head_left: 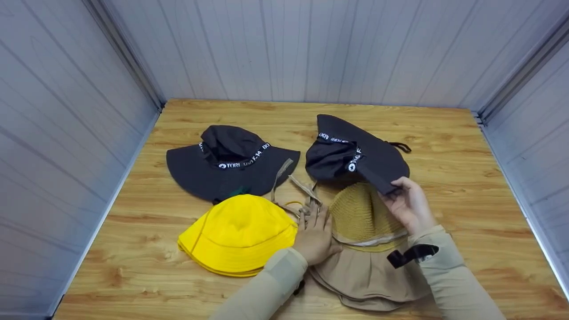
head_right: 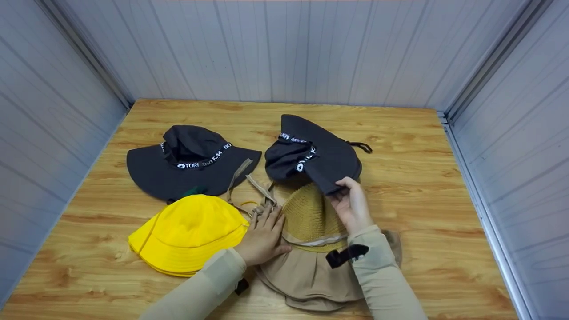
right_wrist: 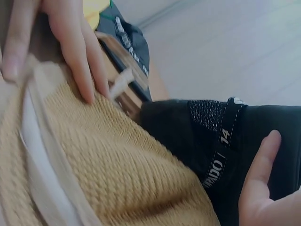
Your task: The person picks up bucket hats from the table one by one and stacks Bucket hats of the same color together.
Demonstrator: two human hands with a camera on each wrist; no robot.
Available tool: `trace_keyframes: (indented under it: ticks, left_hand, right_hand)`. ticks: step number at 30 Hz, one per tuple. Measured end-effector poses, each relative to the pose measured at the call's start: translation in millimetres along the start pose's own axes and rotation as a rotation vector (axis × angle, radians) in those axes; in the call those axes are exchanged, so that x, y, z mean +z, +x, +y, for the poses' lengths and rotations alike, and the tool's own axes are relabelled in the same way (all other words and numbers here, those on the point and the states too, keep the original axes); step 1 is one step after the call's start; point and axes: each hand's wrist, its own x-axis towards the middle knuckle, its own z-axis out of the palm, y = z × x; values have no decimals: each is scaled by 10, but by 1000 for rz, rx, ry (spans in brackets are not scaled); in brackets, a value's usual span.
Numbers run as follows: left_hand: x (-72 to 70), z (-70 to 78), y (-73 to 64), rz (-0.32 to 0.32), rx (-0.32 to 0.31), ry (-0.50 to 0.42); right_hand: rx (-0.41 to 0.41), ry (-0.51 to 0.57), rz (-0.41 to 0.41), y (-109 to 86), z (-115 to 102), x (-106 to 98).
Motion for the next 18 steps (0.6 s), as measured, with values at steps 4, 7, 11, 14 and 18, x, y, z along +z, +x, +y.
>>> trace_keyframes:
  ticks: [4, 7, 11, 14, 18]
  left_hand:
    - [-11, 13, 7, 12, -4, -16]
    - [-12, 6, 17, 16, -5, -59]
    - [-44, -8, 30, 31, -8, -160]
    - [-85, -14, 45, 78, -20, -275]
    - [-144, -6, 66, 200, -37, -484]
  right_hand:
    - [-18, -14, 0, -55, 114, 45]
    - [-25, -45, -23, -94, 216, 78]
    - [-24, -94, -62, -124, 355, 111]
    - [-24, -117, -89, -127, 450, 117]
    - [-31, -130, -107, -123, 555, 126]
